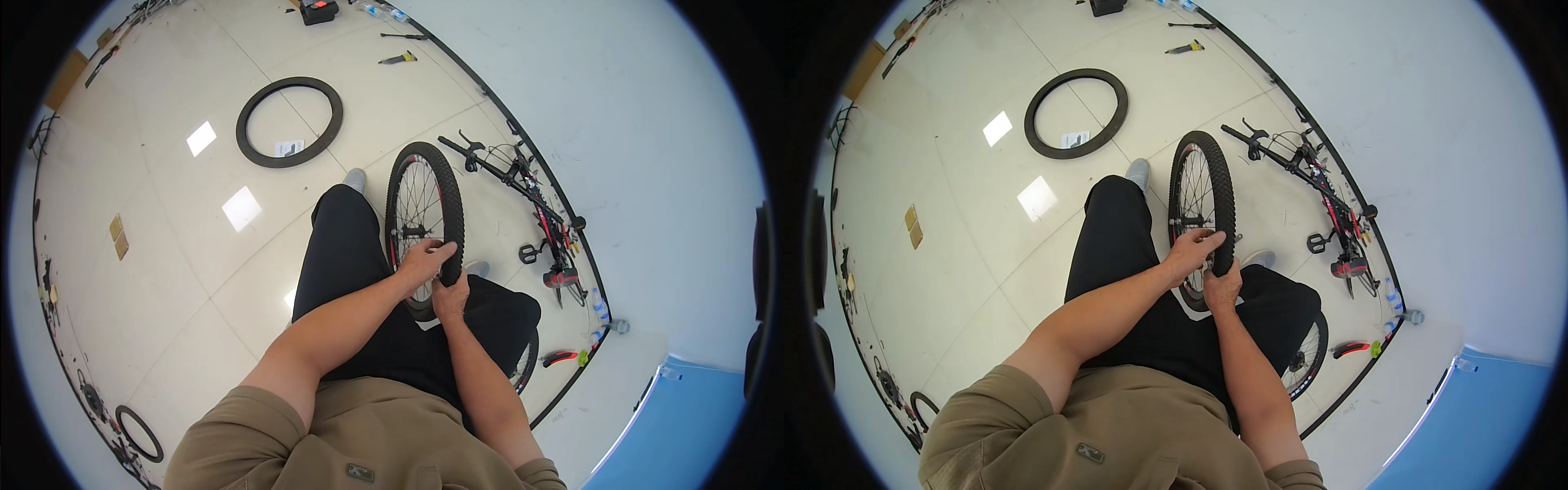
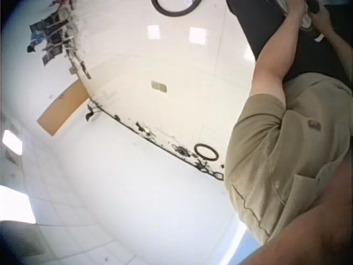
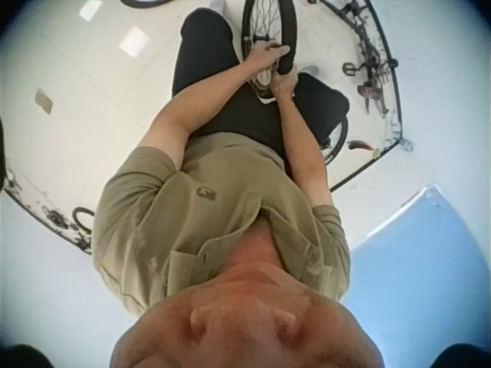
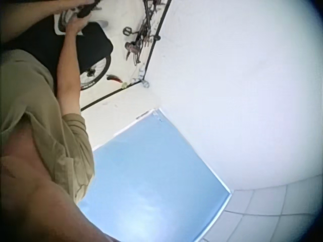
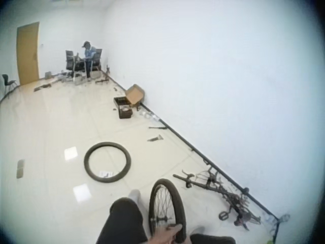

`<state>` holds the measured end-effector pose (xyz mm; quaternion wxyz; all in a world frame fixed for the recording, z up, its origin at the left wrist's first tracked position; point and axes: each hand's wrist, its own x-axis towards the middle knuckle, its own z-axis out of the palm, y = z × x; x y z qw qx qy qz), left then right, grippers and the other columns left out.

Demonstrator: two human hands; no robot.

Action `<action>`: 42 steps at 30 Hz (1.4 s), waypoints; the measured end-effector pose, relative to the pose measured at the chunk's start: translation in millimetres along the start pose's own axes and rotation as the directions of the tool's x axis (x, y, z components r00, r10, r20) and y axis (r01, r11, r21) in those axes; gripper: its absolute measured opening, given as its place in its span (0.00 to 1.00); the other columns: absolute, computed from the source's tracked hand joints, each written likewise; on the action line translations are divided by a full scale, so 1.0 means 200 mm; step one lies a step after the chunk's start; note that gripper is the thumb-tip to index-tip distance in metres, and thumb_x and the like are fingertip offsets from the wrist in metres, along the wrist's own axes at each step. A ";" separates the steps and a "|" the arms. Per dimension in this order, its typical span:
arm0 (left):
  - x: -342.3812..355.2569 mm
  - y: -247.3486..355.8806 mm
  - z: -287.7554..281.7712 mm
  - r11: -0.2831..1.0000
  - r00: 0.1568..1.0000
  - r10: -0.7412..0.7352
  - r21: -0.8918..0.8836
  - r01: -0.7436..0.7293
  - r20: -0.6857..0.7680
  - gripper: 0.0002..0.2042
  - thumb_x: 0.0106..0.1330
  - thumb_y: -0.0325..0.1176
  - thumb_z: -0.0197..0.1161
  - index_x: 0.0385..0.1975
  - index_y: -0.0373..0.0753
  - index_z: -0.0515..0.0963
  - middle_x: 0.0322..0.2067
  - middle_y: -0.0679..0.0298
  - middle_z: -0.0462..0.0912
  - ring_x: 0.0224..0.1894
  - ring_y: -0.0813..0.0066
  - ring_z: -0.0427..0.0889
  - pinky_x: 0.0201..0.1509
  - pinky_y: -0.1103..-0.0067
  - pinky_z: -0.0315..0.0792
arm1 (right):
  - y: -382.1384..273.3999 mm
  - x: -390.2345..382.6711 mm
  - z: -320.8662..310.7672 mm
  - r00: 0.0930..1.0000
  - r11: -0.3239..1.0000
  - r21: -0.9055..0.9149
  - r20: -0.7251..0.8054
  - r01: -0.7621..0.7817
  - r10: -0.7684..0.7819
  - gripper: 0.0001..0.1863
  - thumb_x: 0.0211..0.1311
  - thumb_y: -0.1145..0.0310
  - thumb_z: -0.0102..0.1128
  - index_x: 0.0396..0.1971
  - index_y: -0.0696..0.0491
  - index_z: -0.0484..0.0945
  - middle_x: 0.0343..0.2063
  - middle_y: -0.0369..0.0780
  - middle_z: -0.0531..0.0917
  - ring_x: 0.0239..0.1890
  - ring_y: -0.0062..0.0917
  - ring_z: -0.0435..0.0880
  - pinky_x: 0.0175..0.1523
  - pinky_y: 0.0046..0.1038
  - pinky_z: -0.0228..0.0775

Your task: The person installs a bicycle tire onto a wheel rim by hand, pressing the tire bead into place around the circumference. The person then lifts the bicycle frame and mounts the completed wheel onto the front fork.

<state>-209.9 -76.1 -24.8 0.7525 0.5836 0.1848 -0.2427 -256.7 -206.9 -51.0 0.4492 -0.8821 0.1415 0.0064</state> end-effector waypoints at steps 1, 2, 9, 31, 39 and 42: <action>-0.01 0.00 0.01 0.999 1.000 0.016 0.039 -0.016 0.021 0.30 0.68 0.50 0.67 0.64 0.38 0.75 0.46 0.57 0.83 0.47 0.68 0.82 0.48 0.72 0.76 | 0.01 0.00 0.00 1.000 1.000 0.005 -0.014 0.005 -0.005 0.20 0.54 0.73 0.70 0.46 0.59 0.76 0.35 0.46 0.86 0.39 0.36 0.88 0.47 0.36 0.78; -0.02 0.01 0.01 0.996 0.999 0.030 0.077 -0.034 0.041 0.32 0.66 0.48 0.69 0.66 0.38 0.73 0.48 0.56 0.84 0.49 0.66 0.83 0.51 0.71 0.77 | 0.03 0.00 0.00 1.000 1.000 0.011 -0.024 0.011 -0.011 0.19 0.54 0.73 0.70 0.46 0.59 0.76 0.35 0.46 0.86 0.38 0.35 0.88 0.46 0.35 0.78; -0.06 0.06 -0.03 0.958 0.981 -0.028 0.287 -0.029 0.191 0.38 0.61 0.44 0.71 0.72 0.40 0.67 0.51 0.53 0.84 0.52 0.63 0.84 0.55 0.69 0.78 | 0.10 0.04 0.02 0.997 0.995 0.082 -0.056 0.062 -0.057 0.18 0.57 0.73 0.72 0.45 0.60 0.75 0.34 0.44 0.86 0.37 0.28 0.86 0.44 0.32 0.78; -0.03 0.01 0.02 0.949 0.943 0.018 0.292 -0.121 0.333 0.37 0.62 0.38 0.68 0.74 0.43 0.66 0.42 0.59 0.87 0.41 0.75 0.83 0.48 0.77 0.76 | 0.19 0.08 -0.03 0.996 0.968 0.251 -0.074 -0.025 0.045 0.17 0.59 0.71 0.71 0.45 0.60 0.76 0.35 0.42 0.86 0.37 0.25 0.85 0.43 0.32 0.77; 0.00 -0.05 0.01 0.937 0.936 0.067 0.300 -0.177 0.344 0.37 0.62 0.39 0.68 0.74 0.44 0.66 0.46 0.57 0.88 0.44 0.74 0.83 0.49 0.77 0.77 | 0.10 0.06 -0.04 0.996 0.976 0.214 -0.074 -0.039 0.056 0.16 0.60 0.73 0.70 0.45 0.60 0.76 0.34 0.41 0.85 0.36 0.25 0.84 0.42 0.30 0.78; -0.02 -0.03 0.01 0.933 0.941 0.050 0.319 -0.163 0.334 0.36 0.62 0.40 0.67 0.73 0.44 0.67 0.47 0.58 0.88 0.42 0.76 0.83 0.44 0.77 0.78 | 0.08 0.05 -0.05 0.996 0.982 0.187 -0.075 -0.028 0.042 0.16 0.60 0.73 0.69 0.45 0.60 0.76 0.34 0.41 0.85 0.36 0.24 0.84 0.42 0.30 0.78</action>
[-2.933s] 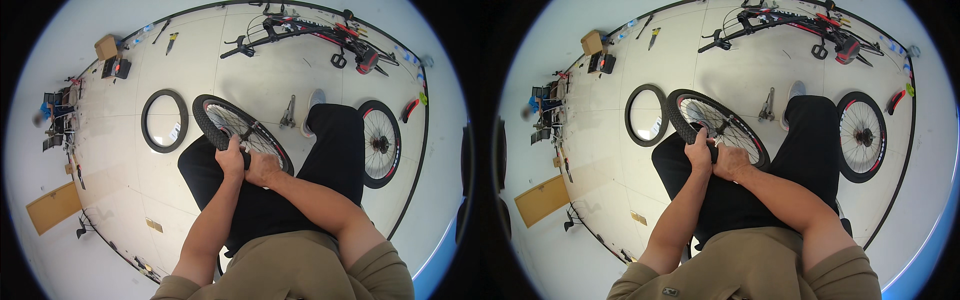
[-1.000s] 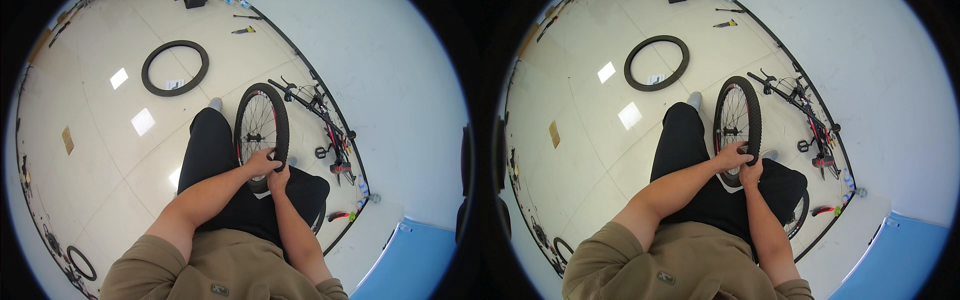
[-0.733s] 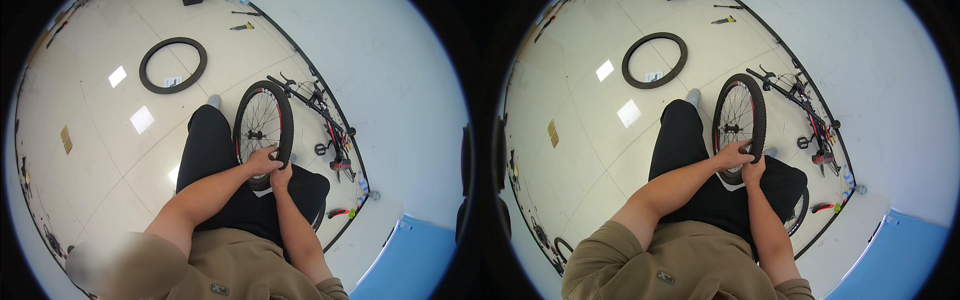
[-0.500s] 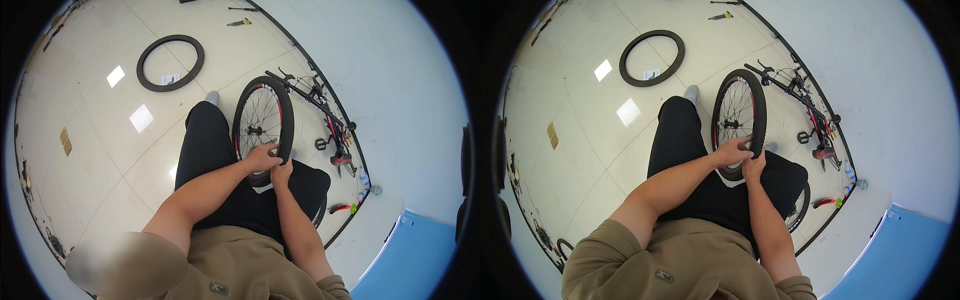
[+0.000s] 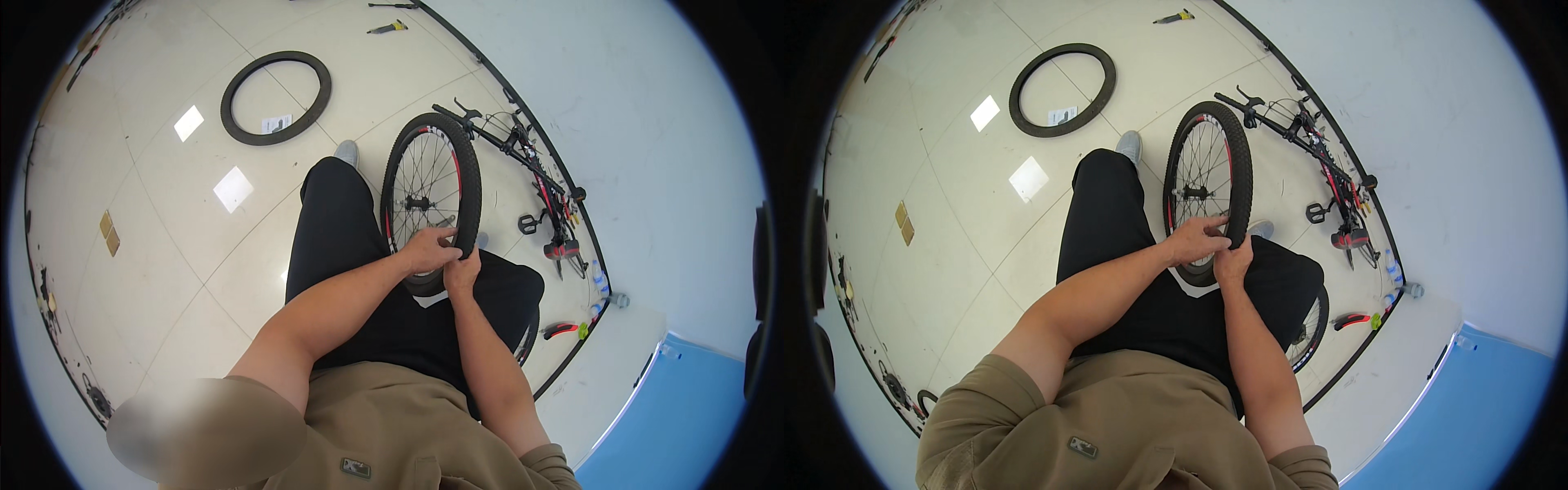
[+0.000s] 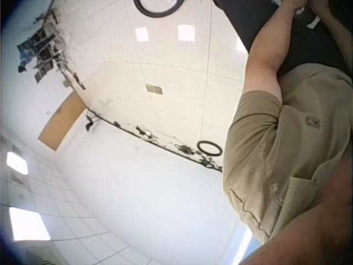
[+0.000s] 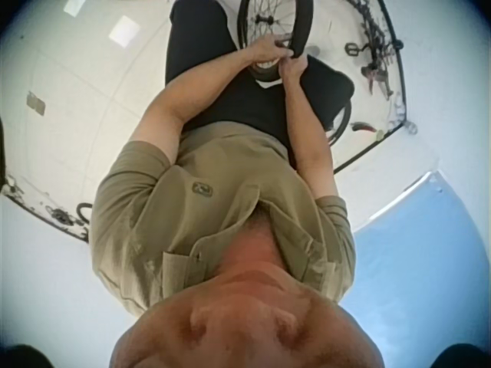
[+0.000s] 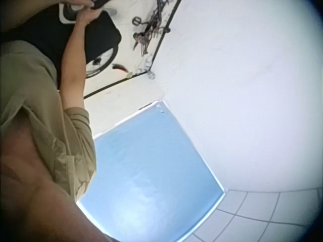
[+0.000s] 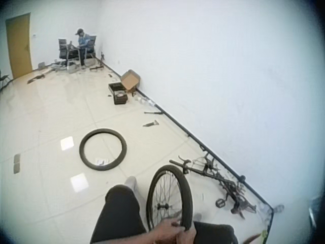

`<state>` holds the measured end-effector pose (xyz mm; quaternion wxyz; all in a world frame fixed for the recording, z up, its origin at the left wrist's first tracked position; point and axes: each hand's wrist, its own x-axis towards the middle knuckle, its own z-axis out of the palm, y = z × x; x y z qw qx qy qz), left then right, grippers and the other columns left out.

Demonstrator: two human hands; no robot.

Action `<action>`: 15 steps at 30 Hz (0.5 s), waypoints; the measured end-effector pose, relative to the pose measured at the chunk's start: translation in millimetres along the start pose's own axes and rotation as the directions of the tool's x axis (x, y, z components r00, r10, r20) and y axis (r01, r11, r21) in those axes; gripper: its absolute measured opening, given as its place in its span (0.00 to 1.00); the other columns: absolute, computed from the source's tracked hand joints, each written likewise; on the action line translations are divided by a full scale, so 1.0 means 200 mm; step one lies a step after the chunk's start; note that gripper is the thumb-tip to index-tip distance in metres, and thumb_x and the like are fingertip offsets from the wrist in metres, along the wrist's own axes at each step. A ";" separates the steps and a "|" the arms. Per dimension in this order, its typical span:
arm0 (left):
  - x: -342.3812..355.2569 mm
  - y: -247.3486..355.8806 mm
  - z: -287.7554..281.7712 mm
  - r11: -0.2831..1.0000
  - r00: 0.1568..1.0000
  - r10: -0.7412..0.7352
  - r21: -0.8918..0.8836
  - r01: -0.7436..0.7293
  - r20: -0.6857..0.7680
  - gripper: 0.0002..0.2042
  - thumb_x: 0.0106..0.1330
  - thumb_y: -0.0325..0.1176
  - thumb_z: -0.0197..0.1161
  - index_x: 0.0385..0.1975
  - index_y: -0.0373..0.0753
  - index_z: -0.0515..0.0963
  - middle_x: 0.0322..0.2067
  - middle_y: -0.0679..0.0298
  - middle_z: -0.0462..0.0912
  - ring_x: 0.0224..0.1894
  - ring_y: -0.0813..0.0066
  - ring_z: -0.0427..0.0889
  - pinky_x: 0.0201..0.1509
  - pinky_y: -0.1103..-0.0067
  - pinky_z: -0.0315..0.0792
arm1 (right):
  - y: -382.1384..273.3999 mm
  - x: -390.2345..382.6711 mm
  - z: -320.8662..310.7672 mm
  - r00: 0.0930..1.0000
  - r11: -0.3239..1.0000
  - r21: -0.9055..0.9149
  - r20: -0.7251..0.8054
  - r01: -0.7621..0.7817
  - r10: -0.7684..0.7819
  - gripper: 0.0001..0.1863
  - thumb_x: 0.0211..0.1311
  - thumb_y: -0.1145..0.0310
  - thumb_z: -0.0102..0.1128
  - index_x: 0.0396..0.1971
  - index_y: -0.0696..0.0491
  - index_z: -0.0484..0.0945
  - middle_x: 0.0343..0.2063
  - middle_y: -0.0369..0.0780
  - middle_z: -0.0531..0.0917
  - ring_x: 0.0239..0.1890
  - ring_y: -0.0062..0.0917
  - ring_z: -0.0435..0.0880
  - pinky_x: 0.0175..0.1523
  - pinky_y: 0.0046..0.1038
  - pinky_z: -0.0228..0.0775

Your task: The person installs a bicycle tire onto a wheel rim by hand, pressing the tire bead into place around the circumference. The person then lifts the bicycle frame and mounts the completed wheel onto the front fork.

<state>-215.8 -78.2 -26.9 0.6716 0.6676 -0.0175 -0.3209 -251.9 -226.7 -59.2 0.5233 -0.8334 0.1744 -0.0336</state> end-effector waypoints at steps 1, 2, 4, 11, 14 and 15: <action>-0.01 0.02 0.00 1.000 1.000 -0.019 0.009 0.019 0.003 0.36 0.63 0.40 0.67 0.73 0.44 0.68 0.47 0.59 0.89 0.41 0.76 0.83 0.42 0.78 0.78 | -0.01 0.00 0.00 1.000 1.000 -0.013 0.000 0.001 -0.001 0.16 0.60 0.73 0.69 0.44 0.60 0.76 0.34 0.41 0.85 0.36 0.24 0.84 0.42 0.30 0.78; -0.02 0.05 -0.01 0.999 0.999 -0.037 0.019 0.037 0.006 0.35 0.63 0.40 0.67 0.73 0.43 0.68 0.46 0.59 0.89 0.40 0.77 0.83 0.40 0.78 0.78 | 0.00 0.00 0.00 1.000 1.000 -0.019 -0.006 0.002 -0.003 0.16 0.59 0.72 0.70 0.44 0.60 0.76 0.33 0.41 0.85 0.36 0.24 0.84 0.42 0.30 0.78; -0.04 0.08 -0.02 0.999 0.999 -0.043 0.021 0.043 0.014 0.34 0.63 0.39 0.66 0.72 0.43 0.69 0.46 0.60 0.89 0.39 0.78 0.83 0.36 0.79 0.77 | 0.01 0.00 0.00 1.000 1.000 -0.031 -0.015 0.006 -0.007 0.16 0.59 0.72 0.70 0.43 0.60 0.76 0.33 0.41 0.85 0.35 0.24 0.84 0.42 0.31 0.78; -0.01 0.04 -0.01 1.000 1.000 0.017 0.003 -0.017 0.004 0.33 0.62 0.37 0.66 0.71 0.40 0.71 0.45 0.58 0.89 0.45 0.74 0.85 0.52 0.76 0.78 | 0.11 0.03 0.01 0.998 0.997 0.040 -0.021 0.062 -0.061 0.15 0.58 0.71 0.70 0.42 0.59 0.76 0.32 0.41 0.85 0.34 0.26 0.84 0.41 0.31 0.77; -0.01 0.03 -0.01 1.000 1.000 -0.017 -0.024 0.017 -0.005 0.33 0.62 0.37 0.66 0.70 0.38 0.71 0.45 0.56 0.89 0.49 0.71 0.85 0.60 0.75 0.74 | 0.11 0.03 0.02 0.999 0.998 0.040 -0.015 0.046 -0.046 0.16 0.58 0.71 0.70 0.42 0.59 0.76 0.32 0.41 0.85 0.34 0.27 0.84 0.41 0.31 0.77; -0.01 0.03 -0.01 1.000 1.000 -0.024 -0.015 0.024 -0.002 0.33 0.62 0.37 0.67 0.70 0.38 0.71 0.45 0.56 0.89 0.49 0.71 0.85 0.59 0.76 0.75 | 0.10 0.03 0.01 0.999 0.999 0.016 -0.012 0.033 -0.033 0.16 0.57 0.71 0.70 0.42 0.59 0.76 0.32 0.42 0.85 0.34 0.28 0.84 0.41 0.32 0.77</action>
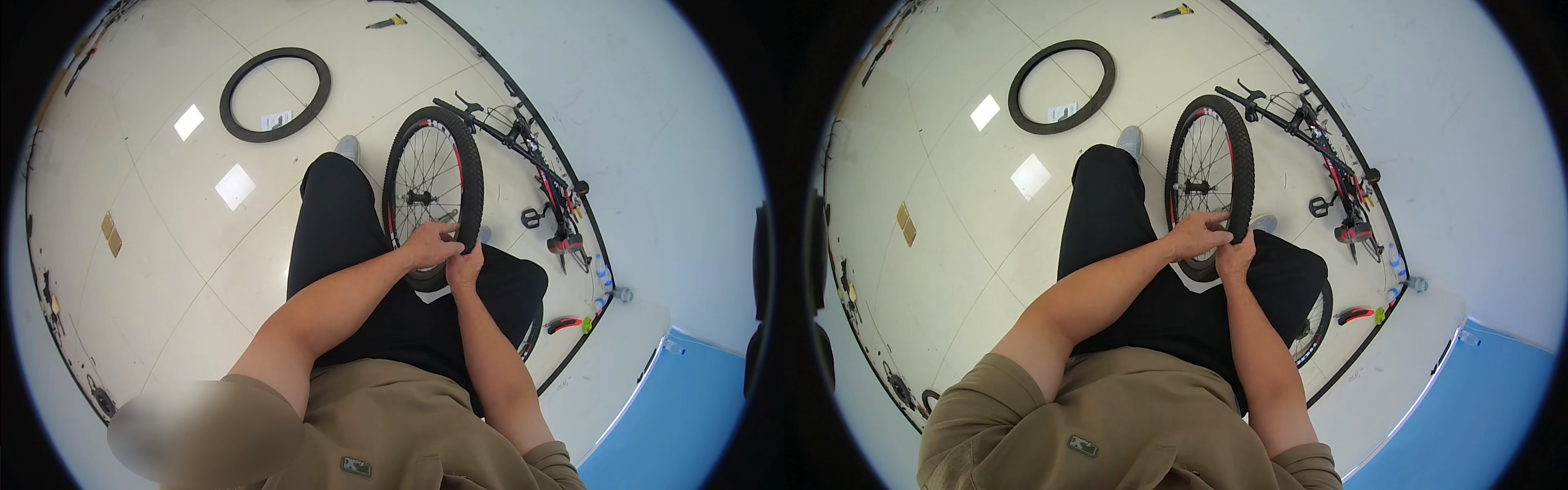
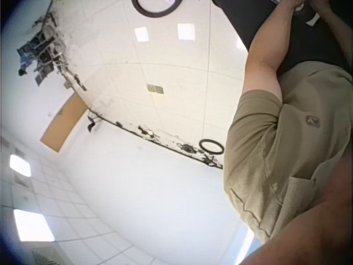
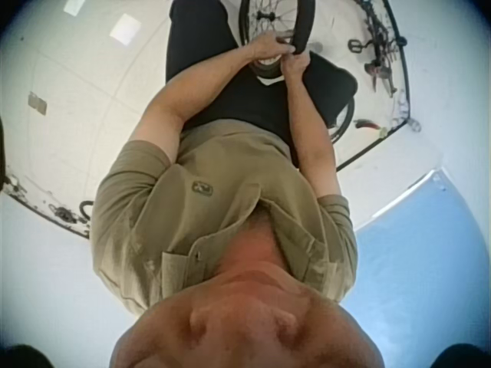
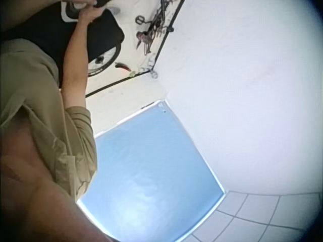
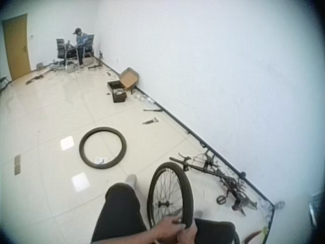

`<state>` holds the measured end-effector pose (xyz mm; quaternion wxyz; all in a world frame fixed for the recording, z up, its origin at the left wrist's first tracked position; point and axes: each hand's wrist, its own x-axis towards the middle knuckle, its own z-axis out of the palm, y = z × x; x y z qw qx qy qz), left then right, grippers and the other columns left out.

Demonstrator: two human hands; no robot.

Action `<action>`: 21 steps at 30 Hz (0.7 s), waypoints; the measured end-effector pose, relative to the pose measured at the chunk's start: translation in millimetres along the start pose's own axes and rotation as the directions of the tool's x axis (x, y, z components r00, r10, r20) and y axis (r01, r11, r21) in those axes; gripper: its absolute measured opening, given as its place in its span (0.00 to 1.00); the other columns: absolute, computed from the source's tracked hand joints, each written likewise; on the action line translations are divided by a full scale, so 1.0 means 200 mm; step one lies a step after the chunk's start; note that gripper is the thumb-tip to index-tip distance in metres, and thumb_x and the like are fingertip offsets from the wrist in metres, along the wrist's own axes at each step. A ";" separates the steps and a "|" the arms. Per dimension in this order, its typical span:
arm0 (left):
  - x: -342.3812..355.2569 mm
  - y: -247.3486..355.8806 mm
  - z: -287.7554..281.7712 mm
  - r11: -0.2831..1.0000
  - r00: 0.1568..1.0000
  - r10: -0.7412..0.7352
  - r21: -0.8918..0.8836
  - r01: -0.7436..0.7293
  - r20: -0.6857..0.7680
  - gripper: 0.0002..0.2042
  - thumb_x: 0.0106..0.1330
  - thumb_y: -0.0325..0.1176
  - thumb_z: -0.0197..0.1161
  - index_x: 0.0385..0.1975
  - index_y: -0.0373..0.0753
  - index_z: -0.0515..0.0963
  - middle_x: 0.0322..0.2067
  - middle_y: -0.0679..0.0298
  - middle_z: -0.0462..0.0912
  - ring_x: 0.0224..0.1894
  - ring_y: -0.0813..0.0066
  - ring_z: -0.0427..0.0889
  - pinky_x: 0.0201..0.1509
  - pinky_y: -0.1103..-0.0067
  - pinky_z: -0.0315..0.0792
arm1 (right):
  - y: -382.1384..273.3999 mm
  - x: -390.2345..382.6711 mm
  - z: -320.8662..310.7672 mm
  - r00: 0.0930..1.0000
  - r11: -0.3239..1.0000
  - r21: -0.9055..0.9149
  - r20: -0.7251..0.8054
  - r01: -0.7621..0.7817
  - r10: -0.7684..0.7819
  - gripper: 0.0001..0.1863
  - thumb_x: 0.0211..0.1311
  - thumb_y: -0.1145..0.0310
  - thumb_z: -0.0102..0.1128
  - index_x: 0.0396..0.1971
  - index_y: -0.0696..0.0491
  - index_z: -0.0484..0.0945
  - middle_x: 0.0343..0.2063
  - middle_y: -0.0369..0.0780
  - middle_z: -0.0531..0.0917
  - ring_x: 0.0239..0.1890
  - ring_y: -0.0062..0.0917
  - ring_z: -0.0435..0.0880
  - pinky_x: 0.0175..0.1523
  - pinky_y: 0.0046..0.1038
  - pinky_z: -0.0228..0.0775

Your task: The person installs a bicycle tire onto a wheel rim by hand, pressing the tire bead into place around the circumference. The person then lifts the bicycle frame and mounts the completed wheel onto the front fork.

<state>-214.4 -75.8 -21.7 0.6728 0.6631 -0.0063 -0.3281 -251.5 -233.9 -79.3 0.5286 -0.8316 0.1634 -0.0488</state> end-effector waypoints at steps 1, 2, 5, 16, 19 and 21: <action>-0.01 0.02 0.00 1.000 1.000 -0.004 0.009 0.003 0.005 0.33 0.62 0.37 0.67 0.70 0.38 0.71 0.45 0.56 0.89 0.49 0.71 0.85 0.59 0.76 0.75 | -0.01 0.00 -0.01 1.000 1.000 -0.025 -0.002 -0.011 0.011 0.16 0.57 0.71 0.71 0.42 0.59 0.76 0.32 0.42 0.85 0.34 0.28 0.84 0.41 0.32 0.77; -0.01 0.04 -0.01 1.000 1.000 -0.007 0.019 0.007 0.009 0.33 0.62 0.37 0.67 0.70 0.38 0.71 0.46 0.55 0.89 0.49 0.71 0.85 0.59 0.76 0.75 | 0.01 0.00 -0.01 1.000 1.000 -0.024 -0.004 -0.006 0.006 0.17 0.57 0.70 0.71 0.42 0.59 0.76 0.32 0.42 0.85 0.35 0.29 0.84 0.41 0.32 0.77; -0.02 0.04 0.00 1.000 1.000 -0.007 0.022 0.007 0.006 0.33 0.63 0.37 0.67 0.70 0.38 0.71 0.46 0.55 0.89 0.49 0.71 0.85 0.59 0.76 0.75 | 0.03 0.01 -0.01 1.000 1.000 -0.020 -0.007 0.003 -0.003 0.18 0.56 0.70 0.71 0.43 0.59 0.76 0.32 0.43 0.85 0.35 0.30 0.85 0.42 0.33 0.77; 0.00 0.02 0.01 1.000 1.000 -0.019 -0.006 0.019 -0.008 0.32 0.64 0.38 0.65 0.71 0.47 0.71 0.42 0.62 0.88 0.30 0.80 0.80 0.26 0.79 0.75 | -0.03 -0.01 -0.01 1.000 0.996 -0.079 -0.007 -0.030 0.030 0.18 0.56 0.70 0.71 0.44 0.58 0.76 0.32 0.44 0.85 0.35 0.31 0.85 0.42 0.34 0.77; -0.01 0.02 0.00 0.999 0.999 -0.032 0.003 0.032 -0.017 0.32 0.63 0.39 0.65 0.71 0.48 0.71 0.42 0.63 0.88 0.28 0.81 0.80 0.21 0.79 0.73 | -0.03 0.00 -0.01 1.000 0.996 -0.085 0.003 -0.030 0.030 0.18 0.56 0.70 0.71 0.44 0.58 0.76 0.32 0.43 0.85 0.35 0.31 0.85 0.42 0.33 0.77; -0.01 0.03 0.00 0.999 0.999 -0.040 0.003 0.041 -0.016 0.32 0.63 0.39 0.65 0.71 0.48 0.71 0.42 0.63 0.88 0.29 0.81 0.80 0.21 0.79 0.74 | -0.02 -0.01 -0.01 1.000 0.998 -0.058 0.004 -0.023 0.023 0.18 0.56 0.70 0.71 0.44 0.58 0.76 0.32 0.43 0.85 0.35 0.31 0.85 0.42 0.33 0.77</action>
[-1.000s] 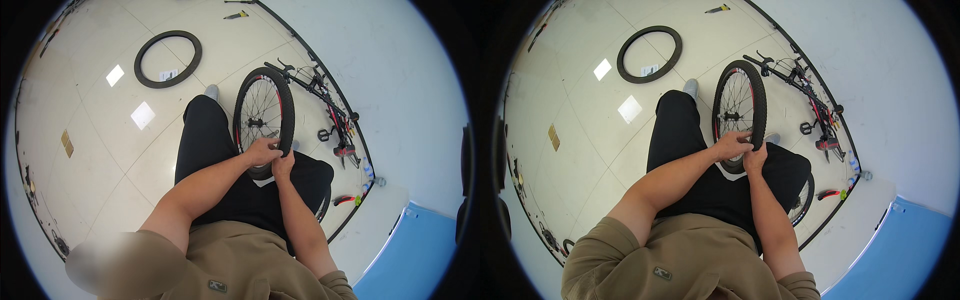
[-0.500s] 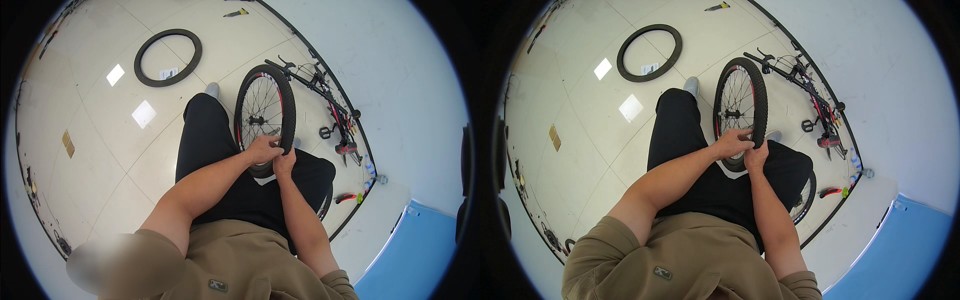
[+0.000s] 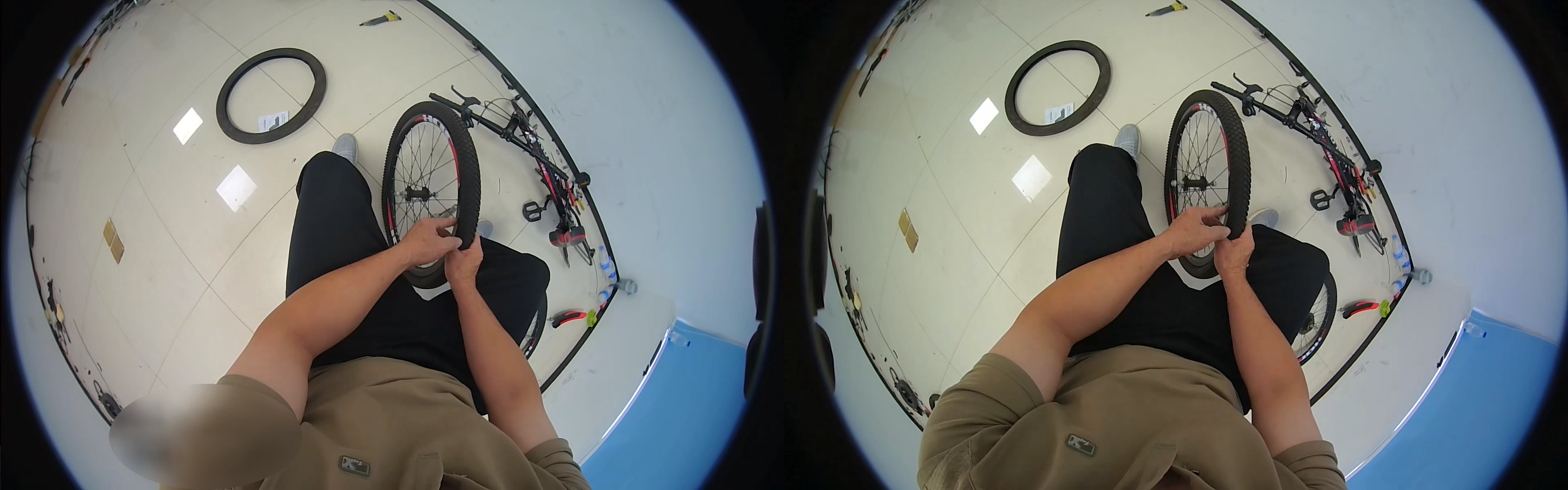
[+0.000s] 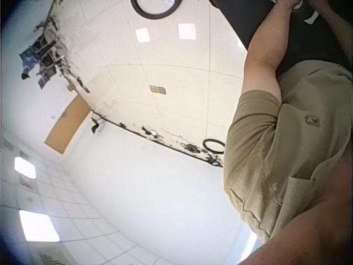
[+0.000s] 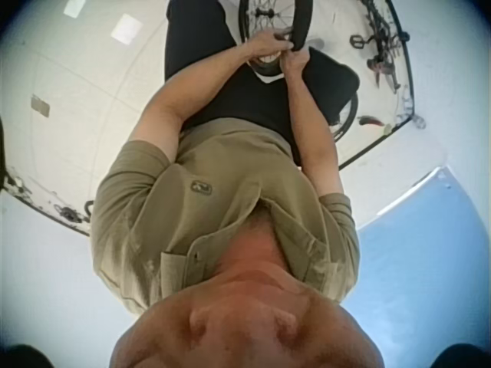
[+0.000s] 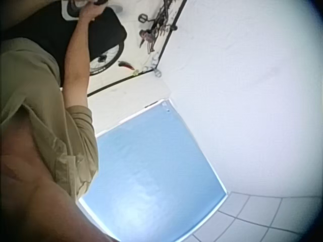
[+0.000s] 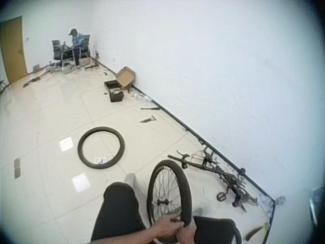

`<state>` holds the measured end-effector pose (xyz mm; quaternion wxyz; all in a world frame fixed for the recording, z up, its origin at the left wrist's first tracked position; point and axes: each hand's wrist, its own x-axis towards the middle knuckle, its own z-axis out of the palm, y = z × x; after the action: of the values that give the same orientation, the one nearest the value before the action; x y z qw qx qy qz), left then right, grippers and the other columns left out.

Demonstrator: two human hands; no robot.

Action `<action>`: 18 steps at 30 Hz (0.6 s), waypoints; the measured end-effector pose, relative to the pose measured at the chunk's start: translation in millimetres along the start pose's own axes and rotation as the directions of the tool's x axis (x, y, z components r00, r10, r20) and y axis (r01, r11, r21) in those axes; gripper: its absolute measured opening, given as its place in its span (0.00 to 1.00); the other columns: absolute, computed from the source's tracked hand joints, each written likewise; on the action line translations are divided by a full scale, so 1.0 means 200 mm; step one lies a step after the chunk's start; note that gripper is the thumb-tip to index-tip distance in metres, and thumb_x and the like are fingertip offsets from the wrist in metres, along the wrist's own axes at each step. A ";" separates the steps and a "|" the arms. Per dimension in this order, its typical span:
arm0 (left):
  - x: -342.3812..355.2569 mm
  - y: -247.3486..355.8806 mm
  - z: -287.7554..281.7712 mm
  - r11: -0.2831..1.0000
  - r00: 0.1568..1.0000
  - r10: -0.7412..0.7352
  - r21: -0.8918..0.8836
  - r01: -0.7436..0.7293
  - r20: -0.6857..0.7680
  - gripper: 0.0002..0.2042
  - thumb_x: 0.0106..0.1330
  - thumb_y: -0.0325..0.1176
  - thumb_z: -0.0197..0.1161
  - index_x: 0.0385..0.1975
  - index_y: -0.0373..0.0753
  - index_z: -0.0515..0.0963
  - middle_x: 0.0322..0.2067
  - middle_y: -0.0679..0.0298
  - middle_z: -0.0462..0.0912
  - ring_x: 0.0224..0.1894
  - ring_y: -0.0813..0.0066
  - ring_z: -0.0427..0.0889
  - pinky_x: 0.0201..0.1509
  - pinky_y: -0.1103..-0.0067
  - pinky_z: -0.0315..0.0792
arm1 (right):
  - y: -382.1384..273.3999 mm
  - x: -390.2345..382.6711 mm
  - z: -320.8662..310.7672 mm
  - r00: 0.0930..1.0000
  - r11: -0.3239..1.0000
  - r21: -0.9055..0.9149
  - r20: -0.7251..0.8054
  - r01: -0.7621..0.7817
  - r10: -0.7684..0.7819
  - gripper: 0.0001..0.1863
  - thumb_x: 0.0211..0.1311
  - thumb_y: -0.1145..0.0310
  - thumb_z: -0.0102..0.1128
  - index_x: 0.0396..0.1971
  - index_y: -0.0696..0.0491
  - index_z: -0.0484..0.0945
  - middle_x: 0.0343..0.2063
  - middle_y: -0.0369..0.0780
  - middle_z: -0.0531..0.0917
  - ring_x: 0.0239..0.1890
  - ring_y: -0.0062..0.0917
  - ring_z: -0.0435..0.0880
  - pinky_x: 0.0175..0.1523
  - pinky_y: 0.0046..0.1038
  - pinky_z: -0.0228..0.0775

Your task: The person installs a bicycle tire onto a wheel rim by hand, pressing the tire bead into place around the circumference. The person then lifts the bicycle frame and mounts the completed wheel onto the front fork.

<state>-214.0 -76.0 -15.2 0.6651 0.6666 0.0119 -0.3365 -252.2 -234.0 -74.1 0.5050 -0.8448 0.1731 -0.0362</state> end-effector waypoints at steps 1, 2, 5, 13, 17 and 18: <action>0.00 0.00 0.00 1.000 1.000 0.001 -0.005 -0.001 -0.001 0.32 0.63 0.39 0.65 0.71 0.48 0.71 0.42 0.63 0.88 0.29 0.81 0.80 0.20 0.79 0.74 | 0.00 0.00 0.00 1.000 1.000 0.015 0.001 0.005 -0.005 0.18 0.57 0.70 0.71 0.44 0.58 0.76 0.32 0.43 0.85 0.35 0.30 0.85 0.42 0.33 0.77; 0.00 0.00 0.00 1.000 1.000 0.003 -0.011 -0.003 -0.003 0.32 0.63 0.40 0.65 0.71 0.48 0.71 0.42 0.63 0.88 0.29 0.81 0.80 0.20 0.79 0.74 | 0.00 0.00 0.00 1.000 1.000 0.003 0.002 0.007 -0.007 0.17 0.57 0.70 0.71 0.44 0.59 0.76 0.32 0.44 0.85 0.35 0.31 0.86 0.42 0.33 0.77; 0.00 0.01 0.00 1.000 1.000 -0.007 -0.005 0.007 0.008 0.32 0.63 0.40 0.65 0.71 0.47 0.72 0.43 0.62 0.88 0.31 0.79 0.82 0.21 0.79 0.76 | -0.01 0.00 0.00 1.000 0.999 -0.030 -0.001 0.020 -0.020 0.17 0.57 0.71 0.71 0.43 0.59 0.76 0.32 0.44 0.85 0.35 0.32 0.86 0.42 0.34 0.77; 0.00 0.01 -0.01 1.000 1.000 -0.010 0.011 0.011 -0.003 0.34 0.63 0.40 0.66 0.72 0.44 0.69 0.47 0.60 0.88 0.36 0.76 0.84 0.24 0.77 0.80 | -0.02 0.00 0.00 1.000 0.997 -0.082 0.005 0.009 -0.009 0.18 0.57 0.71 0.71 0.45 0.60 0.76 0.32 0.45 0.86 0.36 0.34 0.87 0.43 0.34 0.78; -0.01 0.02 -0.01 1.000 1.000 -0.017 0.007 0.017 -0.007 0.34 0.62 0.41 0.66 0.72 0.44 0.70 0.48 0.60 0.88 0.36 0.76 0.84 0.24 0.77 0.80 | 0.00 0.01 0.01 1.000 0.999 -0.038 -0.002 0.004 -0.004 0.18 0.57 0.70 0.71 0.45 0.60 0.76 0.32 0.44 0.86 0.36 0.32 0.87 0.43 0.33 0.78; -0.01 0.02 -0.01 1.000 1.000 -0.020 0.009 0.020 -0.005 0.34 0.62 0.41 0.66 0.72 0.44 0.70 0.48 0.60 0.88 0.36 0.76 0.84 0.24 0.77 0.80 | 0.01 0.01 0.01 1.000 1.000 -0.030 -0.002 -0.003 0.003 0.18 0.57 0.70 0.71 0.45 0.60 0.76 0.33 0.44 0.86 0.36 0.32 0.87 0.43 0.33 0.78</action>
<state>-212.7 -74.9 -10.5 0.6586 0.6703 0.0189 -0.3414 -250.9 -233.8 -75.9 0.4922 -0.8520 0.1753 -0.0338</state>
